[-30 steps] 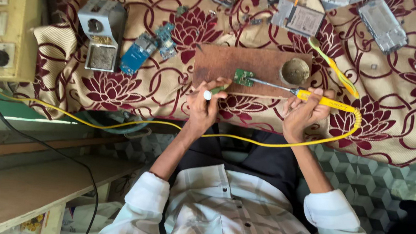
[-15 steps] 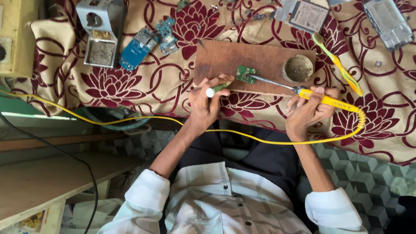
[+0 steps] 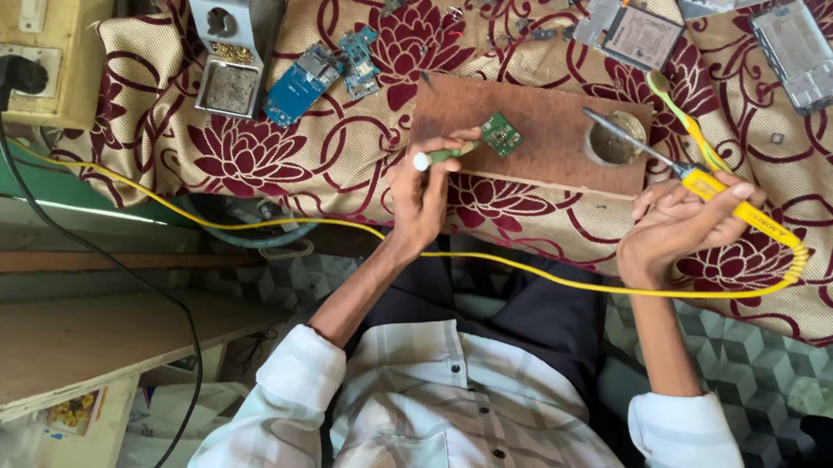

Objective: The person uses a soldering iron and solder wire to apply solder to a small green circuit board. They repeatedly heat and feed solder onto the board's surface while holding it steady with the other hand. The board remains on a wooden work surface throughout the clip.

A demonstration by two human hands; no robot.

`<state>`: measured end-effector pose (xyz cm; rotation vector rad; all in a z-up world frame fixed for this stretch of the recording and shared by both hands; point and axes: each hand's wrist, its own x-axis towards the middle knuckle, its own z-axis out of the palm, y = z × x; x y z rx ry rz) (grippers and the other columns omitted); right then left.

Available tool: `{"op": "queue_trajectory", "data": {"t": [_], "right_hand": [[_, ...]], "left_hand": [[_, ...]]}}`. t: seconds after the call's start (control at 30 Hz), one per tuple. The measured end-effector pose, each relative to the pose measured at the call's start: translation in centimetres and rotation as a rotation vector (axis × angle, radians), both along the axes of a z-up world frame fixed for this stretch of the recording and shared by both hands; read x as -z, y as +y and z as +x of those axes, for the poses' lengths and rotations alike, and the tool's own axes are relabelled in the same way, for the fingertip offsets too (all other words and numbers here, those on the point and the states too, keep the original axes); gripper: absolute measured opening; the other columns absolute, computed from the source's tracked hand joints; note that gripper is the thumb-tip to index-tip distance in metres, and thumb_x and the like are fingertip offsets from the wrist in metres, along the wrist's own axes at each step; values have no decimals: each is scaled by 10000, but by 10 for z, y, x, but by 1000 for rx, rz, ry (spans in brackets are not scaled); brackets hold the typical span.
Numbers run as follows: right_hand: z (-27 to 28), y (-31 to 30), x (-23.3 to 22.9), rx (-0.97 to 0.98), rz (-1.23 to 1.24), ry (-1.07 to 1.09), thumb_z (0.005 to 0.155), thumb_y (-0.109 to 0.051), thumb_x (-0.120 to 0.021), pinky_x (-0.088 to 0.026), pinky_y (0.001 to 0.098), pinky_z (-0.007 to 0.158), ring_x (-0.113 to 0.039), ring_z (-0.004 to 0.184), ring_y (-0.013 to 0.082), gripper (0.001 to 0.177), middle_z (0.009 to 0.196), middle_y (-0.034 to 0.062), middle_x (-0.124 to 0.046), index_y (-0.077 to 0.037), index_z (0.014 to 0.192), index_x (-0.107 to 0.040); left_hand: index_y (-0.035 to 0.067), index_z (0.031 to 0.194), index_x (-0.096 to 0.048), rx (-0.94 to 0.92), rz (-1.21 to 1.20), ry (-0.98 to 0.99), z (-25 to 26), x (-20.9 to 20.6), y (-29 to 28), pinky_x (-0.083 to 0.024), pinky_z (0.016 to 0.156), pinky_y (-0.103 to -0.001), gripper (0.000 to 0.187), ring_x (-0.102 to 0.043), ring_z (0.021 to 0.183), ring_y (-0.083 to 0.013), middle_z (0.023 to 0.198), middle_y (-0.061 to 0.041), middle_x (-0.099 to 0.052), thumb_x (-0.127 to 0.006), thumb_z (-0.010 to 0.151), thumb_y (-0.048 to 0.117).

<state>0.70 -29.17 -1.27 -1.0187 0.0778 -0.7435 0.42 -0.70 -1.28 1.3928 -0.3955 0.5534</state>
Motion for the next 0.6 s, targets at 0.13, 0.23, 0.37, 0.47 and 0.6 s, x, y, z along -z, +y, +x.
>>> {"op": "queue_trajectory", "data": {"t": [0.13, 0.23, 0.37, 0.47, 0.6], "right_hand": [[1, -11, -1, 31, 71, -10, 1113, -519, -547, -385, 326, 397, -442, 489, 185, 469, 677, 71, -411, -60, 1177, -478], [3, -9, -3, 42, 124, -5, 1115, -503, -538, -382, 334, 393, -440, 500, 182, 444, 659, 54, -386, -70, 1188, -475], [-10, 1, -6, -53, -56, -57, 1144, -508, -517, -369, 318, 383, -451, 437, 195, 407, 678, 58, -406, -110, 1165, -436], [-16, 6, -9, -33, -55, -78, 1155, -476, -498, -346, 300, 363, -426, 428, 182, 393, 674, 61, -416, -90, 1161, -428], [-15, 0, -4, -23, -59, -108, 1156, -454, -469, -387, 307, 382, -441, 456, 184, 393, 744, 75, -437, -63, 1159, -432]], "left_hand": [[-26, 1128, -615, 39, 138, -3, -4, -14, -7, -591, 1018, -351, 135, -700, 1229, -289, 1214, -188, -725, -501, 1066, -67], [10, 1107, -655, -28, 308, -37, -3, -19, -6, -590, 894, -321, 148, -729, 1063, -230, 1183, -159, -749, -517, 1068, -27], [16, 1097, -694, -189, 285, 211, -11, -18, 4, -409, 534, -280, 138, -532, 584, -112, 1061, -135, -801, -559, 1066, 13], [67, 1180, -647, -176, -54, 244, -10, -20, 16, -384, 450, -219, 154, -474, 516, -42, 1103, -111, -766, -534, 1077, 51], [107, 1215, -670, -390, 173, 230, 11, -19, 25, -326, 394, -222, 186, -457, 438, -30, 774, -20, -676, -531, 1091, 104]]}}
